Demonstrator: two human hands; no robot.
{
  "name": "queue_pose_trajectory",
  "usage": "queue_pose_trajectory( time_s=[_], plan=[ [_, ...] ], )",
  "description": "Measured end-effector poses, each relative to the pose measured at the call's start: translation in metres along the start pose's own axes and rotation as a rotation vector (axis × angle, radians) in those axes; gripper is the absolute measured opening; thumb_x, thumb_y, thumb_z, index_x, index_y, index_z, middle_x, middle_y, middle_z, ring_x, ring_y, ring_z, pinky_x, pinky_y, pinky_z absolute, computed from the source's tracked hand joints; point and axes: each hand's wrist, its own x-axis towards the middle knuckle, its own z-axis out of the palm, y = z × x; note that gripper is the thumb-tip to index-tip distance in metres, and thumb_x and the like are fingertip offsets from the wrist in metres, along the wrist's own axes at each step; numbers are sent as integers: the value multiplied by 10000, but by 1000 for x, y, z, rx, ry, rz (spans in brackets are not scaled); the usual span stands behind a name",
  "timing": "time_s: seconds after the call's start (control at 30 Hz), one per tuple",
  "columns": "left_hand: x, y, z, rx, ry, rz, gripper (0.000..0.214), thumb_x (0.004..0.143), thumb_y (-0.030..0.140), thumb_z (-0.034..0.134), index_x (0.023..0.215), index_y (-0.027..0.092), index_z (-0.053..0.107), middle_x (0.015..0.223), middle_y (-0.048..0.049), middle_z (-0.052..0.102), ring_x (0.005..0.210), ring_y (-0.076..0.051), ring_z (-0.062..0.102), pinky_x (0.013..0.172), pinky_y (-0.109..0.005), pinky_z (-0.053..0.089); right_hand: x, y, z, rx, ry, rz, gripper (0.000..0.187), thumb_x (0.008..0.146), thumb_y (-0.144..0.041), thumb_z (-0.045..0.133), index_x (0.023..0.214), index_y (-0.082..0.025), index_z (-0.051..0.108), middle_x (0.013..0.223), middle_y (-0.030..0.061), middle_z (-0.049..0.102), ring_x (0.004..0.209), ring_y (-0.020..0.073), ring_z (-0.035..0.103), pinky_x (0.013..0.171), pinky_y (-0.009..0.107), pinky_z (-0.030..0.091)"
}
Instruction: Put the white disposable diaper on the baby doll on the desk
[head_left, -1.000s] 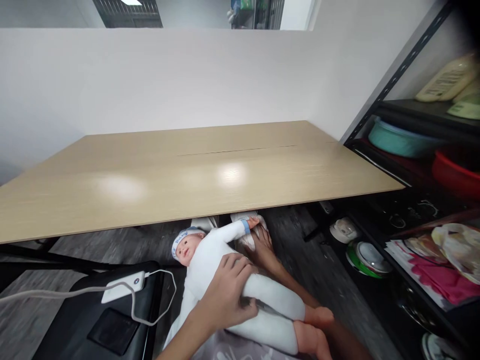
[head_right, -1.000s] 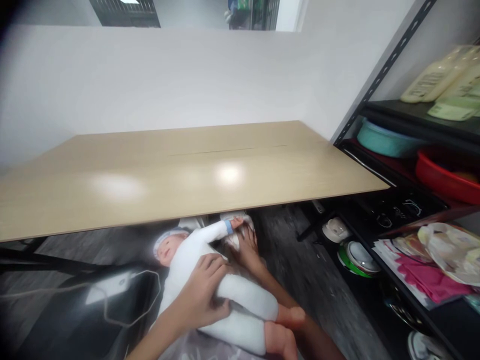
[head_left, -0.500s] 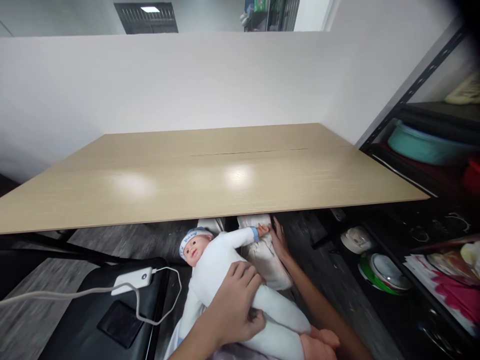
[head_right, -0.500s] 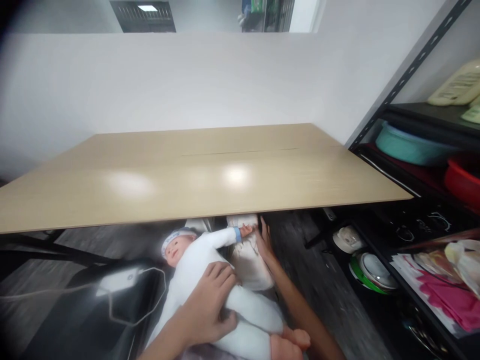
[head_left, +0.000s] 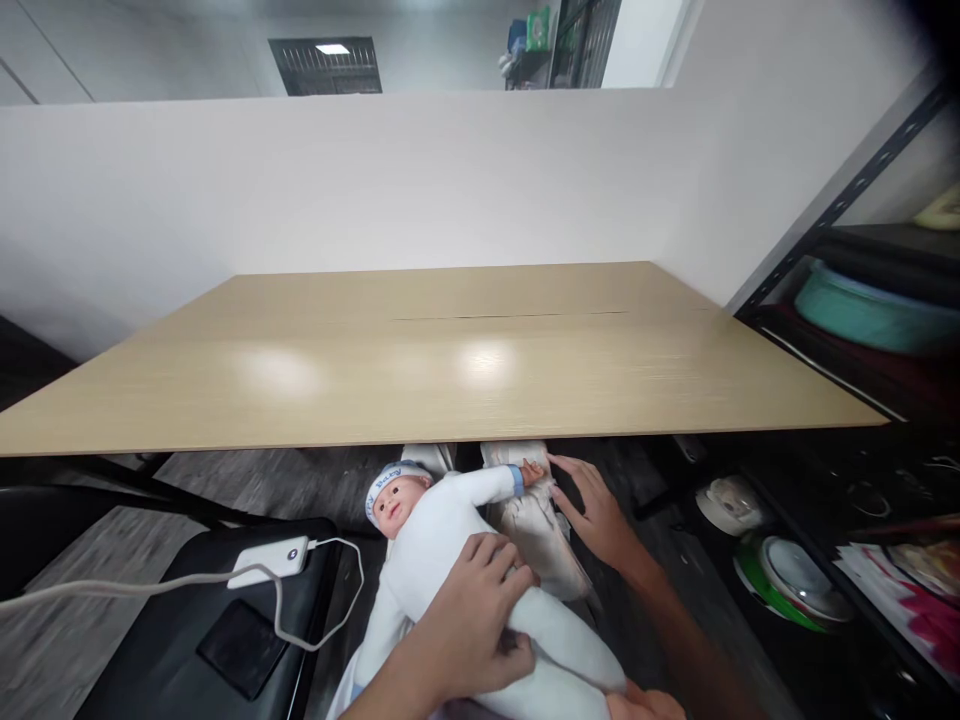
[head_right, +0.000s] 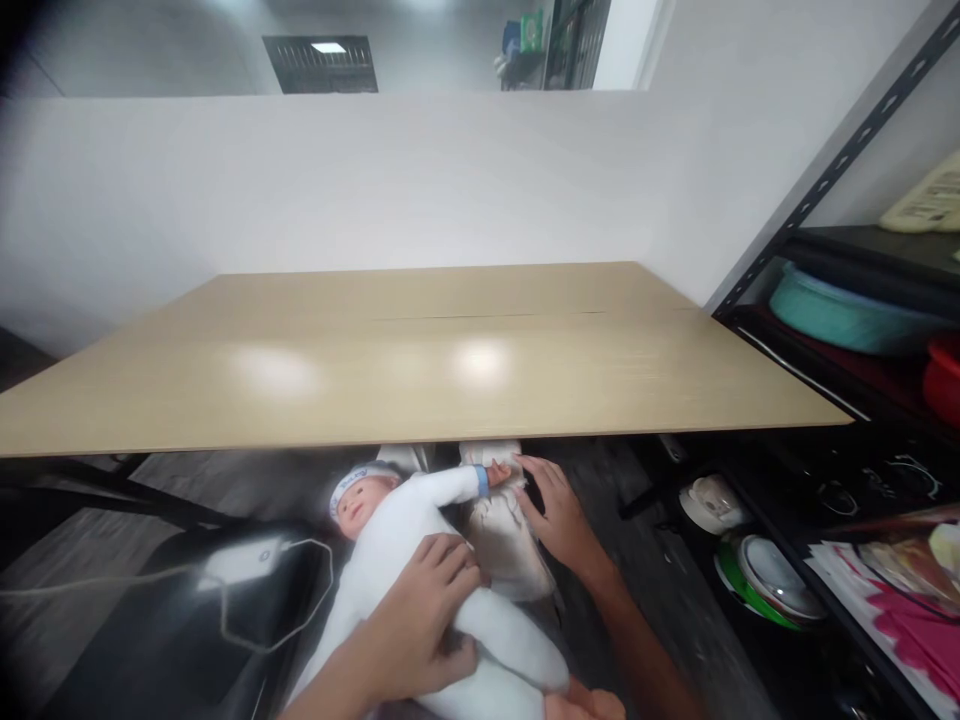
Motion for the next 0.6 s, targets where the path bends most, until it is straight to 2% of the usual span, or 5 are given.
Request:
queue_pose_trajectory(
  time_s=[0.1, 0.2, 0.37, 0.5, 0.6],
  plan=[
    [0, -1, 2, 9, 4, -1, 383, 659, 217, 751, 1002, 224, 580, 1080, -56, 585, 1072, -284, 495, 1025, -452, 425, 20, -52, -10, -51, -238, -201, 492, 1051, -360, 532, 1539, -311, 495, 1523, 82, 579, 1428, 263, 507, 1217, 478, 400],
    [-2, -2, 4, 18, 5, 8, 397, 671, 250, 798, 1019, 236, 608, 1108, -56, 587, 1087, -289, 498, 1002, -445, 439, 47, -76, 10, -165, -417, -311, 577, 1006, -312, 603, 1563, -281, 458, 1533, 91, 572, 1410, 273, 519, 1192, 459, 417],
    [-6, -2, 5, 80, 0, 8, 411, 699, 291, 825, 1052, 237, 623, 1154, -75, 601, 1113, -313, 507, 1005, -481, 454, 90, -86, 61, -446, -627, -335, 270, 915, -257, 636, 1164, -154, 659, 1108, 126, 753, 1016, 286, 699, 897, 389, 527],
    [-12, 6, 1, 144, 49, 26, 437, 732, 297, 811, 1123, 222, 630, 1189, -97, 635, 1135, -341, 533, 1038, -535, 460, 98, -109, 66, -412, -617, -427, 198, 905, -264, 607, 1074, -166, 638, 1049, 123, 752, 949, 281, 691, 859, 373, 493],
    [-33, 9, -4, 173, 170, 209, 553, 854, 295, 758, 1372, 256, 566, 1218, -79, 693, 1195, -323, 585, 1097, -524, 458, 87, -127, 51, -120, -541, -315, 260, 857, -225, 608, 1115, -206, 637, 1054, 62, 750, 936, 244, 679, 833, 330, 486]
  ],
)
